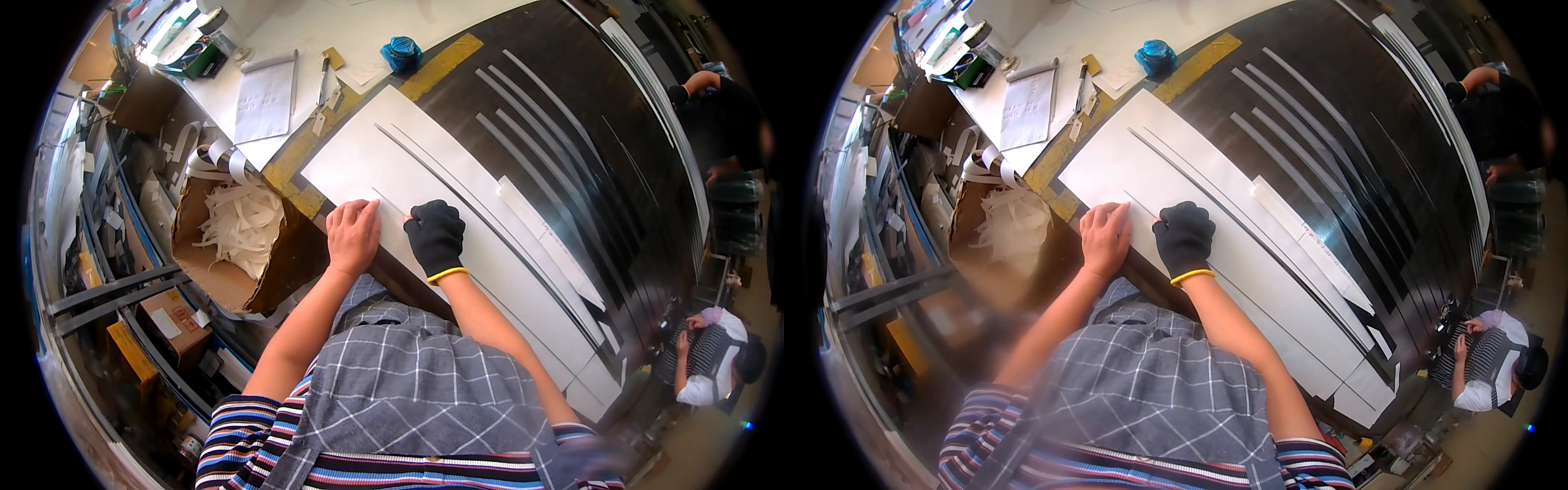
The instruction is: The person places black vinyl strips onto a white sheet on a work table, aligns them, and smooths them down with a yellow squeegee. The person repeats this process for multiple strips, ensuring they are flat and properly adhered.
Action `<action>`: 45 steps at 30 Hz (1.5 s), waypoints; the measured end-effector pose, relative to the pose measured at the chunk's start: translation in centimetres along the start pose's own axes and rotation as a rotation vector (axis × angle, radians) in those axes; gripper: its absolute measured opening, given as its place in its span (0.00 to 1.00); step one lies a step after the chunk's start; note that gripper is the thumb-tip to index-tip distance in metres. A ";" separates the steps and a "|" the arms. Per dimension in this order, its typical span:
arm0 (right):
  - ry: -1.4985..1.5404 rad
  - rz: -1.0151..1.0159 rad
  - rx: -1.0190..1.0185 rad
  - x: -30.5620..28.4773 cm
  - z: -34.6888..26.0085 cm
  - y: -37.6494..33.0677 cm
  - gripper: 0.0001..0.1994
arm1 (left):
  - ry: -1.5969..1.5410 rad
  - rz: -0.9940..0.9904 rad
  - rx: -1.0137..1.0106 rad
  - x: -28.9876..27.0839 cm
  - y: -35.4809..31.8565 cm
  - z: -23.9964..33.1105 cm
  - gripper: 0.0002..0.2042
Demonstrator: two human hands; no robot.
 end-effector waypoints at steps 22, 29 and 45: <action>-0.030 0.000 0.014 -1.2 0.4 -0.8 0.09 | 0.035 -0.084 -0.011 0.2 0.0 1.6 0.20; -0.041 -0.026 0.023 -0.8 0.6 -0.7 0.08 | 0.082 -0.127 -0.009 0.2 0.2 1.9 0.21; 0.653 -0.999 0.228 -3.8 9.5 -6.0 0.14 | 0.112 -0.250 -0.048 1.9 0.5 -1.2 0.21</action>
Point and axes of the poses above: each hand's wrist, its own y-axis towards the middle knuckle, its own x-axis out of the palm, z = x × y, the point moved 8 cm from there along y, towards the middle knuckle, and after that the axes turned 9 degrees about x, right-handed, at the moved point
